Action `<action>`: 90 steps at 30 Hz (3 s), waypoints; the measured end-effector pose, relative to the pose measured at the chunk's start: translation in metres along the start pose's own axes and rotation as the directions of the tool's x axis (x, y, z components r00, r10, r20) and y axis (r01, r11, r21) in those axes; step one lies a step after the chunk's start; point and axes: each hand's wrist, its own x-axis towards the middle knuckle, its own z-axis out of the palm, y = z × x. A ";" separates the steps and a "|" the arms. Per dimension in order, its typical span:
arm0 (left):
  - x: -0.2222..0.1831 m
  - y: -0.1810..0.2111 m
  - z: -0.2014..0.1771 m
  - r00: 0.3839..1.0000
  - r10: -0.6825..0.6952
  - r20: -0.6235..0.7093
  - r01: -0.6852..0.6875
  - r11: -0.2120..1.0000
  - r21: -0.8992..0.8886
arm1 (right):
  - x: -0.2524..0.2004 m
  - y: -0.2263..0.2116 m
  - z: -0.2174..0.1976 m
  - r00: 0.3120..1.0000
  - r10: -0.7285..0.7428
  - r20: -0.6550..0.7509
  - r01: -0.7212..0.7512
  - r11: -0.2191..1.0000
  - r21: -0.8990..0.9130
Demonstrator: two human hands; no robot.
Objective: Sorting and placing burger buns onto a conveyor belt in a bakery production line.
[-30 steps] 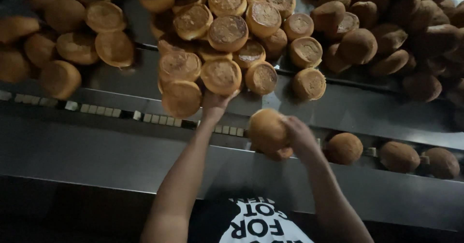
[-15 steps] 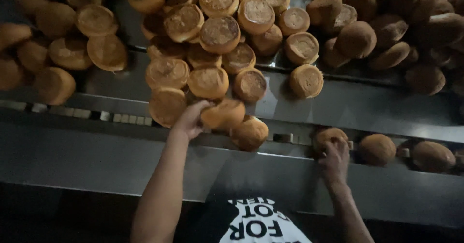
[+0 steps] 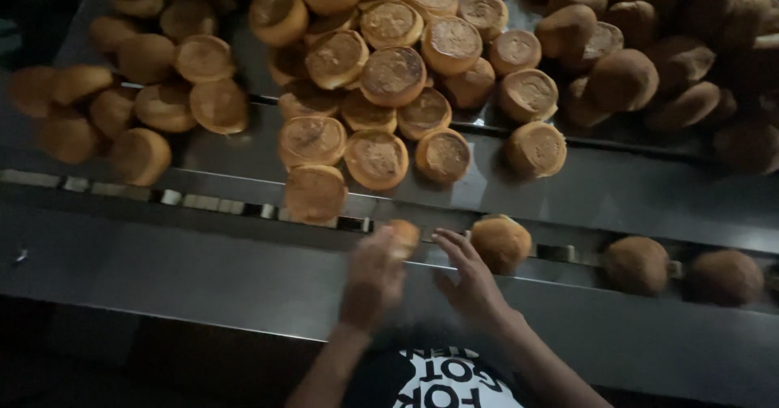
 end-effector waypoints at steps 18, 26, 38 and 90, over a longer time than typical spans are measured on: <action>0.053 -0.027 -0.015 0.962 -0.244 -0.123 0.270 0.917 0.292 | 0.124 0.182 -0.100 0.857 -0.276 -0.434 -0.016 0.829 -0.558; 0.072 -0.107 -0.024 0.955 -0.296 0.005 0.244 0.798 0.551 | 0.073 0.051 -0.104 0.867 0.417 -0.273 -0.291 0.869 0.400; 0.106 -0.108 -0.079 0.867 -0.493 0.075 0.498 0.861 -0.101 | 0.057 0.164 0.018 0.433 0.896 0.103 -0.869 0.384 0.311; 0.087 0.120 0.164 0.670 0.192 0.717 -0.294 0.956 0.019 | -0.067 0.172 -0.126 0.989 -0.127 -0.072 0.052 0.765 -0.642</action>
